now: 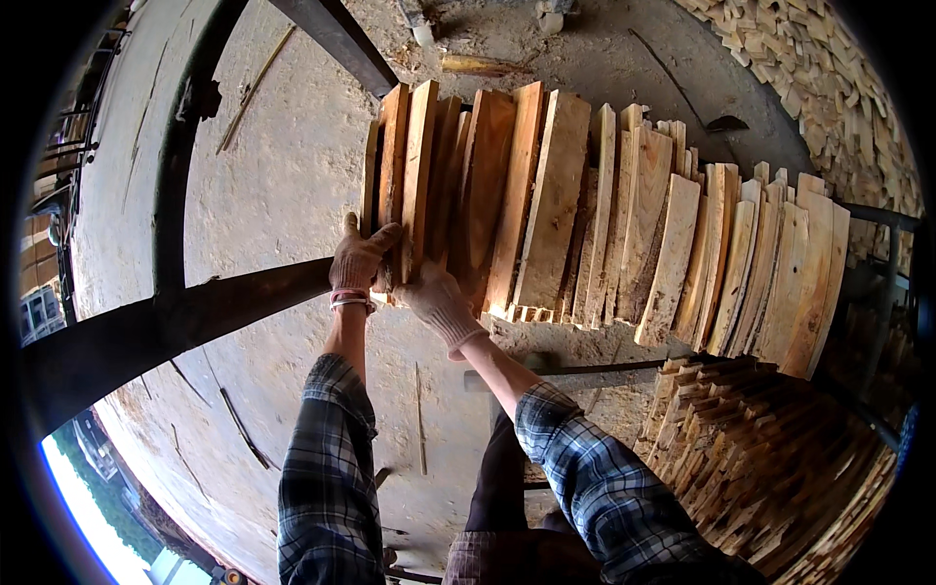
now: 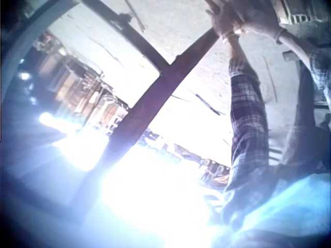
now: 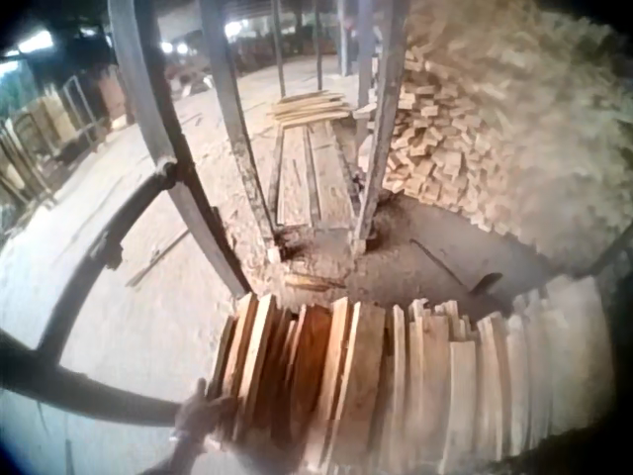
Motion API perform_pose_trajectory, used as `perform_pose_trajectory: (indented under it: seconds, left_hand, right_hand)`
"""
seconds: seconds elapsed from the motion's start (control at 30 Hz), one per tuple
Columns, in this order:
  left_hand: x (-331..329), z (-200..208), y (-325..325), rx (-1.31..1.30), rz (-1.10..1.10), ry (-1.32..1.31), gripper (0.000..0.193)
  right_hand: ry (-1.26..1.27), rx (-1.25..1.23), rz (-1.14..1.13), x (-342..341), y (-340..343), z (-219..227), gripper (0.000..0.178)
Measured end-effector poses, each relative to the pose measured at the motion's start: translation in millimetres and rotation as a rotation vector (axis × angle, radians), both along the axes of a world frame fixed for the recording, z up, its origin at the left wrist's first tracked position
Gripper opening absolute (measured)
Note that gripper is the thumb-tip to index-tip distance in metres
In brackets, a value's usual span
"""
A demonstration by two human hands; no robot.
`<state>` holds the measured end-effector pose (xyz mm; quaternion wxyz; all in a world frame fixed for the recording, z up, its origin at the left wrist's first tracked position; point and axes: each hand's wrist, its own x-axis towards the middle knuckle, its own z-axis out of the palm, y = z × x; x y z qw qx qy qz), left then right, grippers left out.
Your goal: The person picks up wooden planks from a large pile and arranges them vertically on a metal rack. They handle the planks one by one, placing them into the rack to form a neat stack.
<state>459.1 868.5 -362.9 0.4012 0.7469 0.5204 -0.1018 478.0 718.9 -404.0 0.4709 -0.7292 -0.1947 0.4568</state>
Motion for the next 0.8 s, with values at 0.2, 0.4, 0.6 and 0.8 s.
perform_pose_trajectory:
  seconds: [0.2,0.4,0.6,0.8]
  left_hand:
    - [-20.5,19.1,-19.4,-0.143,0.062,-0.359,0.073]
    - [-103.3,77.8,-97.2,-0.606,0.397,-0.556,0.042]
    - [-147.6,84.5,-218.2,-0.678,0.757,-0.696,0.052]
    - [-166.6,161.1,-273.1,-0.66,0.339,-0.59,0.054]
  right_hand:
    - [-0.02,-0.135,0.013,-25.2,-18.9,55.5,0.05]
    - [-0.042,-0.321,0.525,-25.5,-95.0,173.9,0.059]
    - [0.339,0.007,-0.183,-21.0,-145.9,143.3,0.079]
    - [0.307,0.156,-0.417,-80.3,-227.4,238.1,0.073]
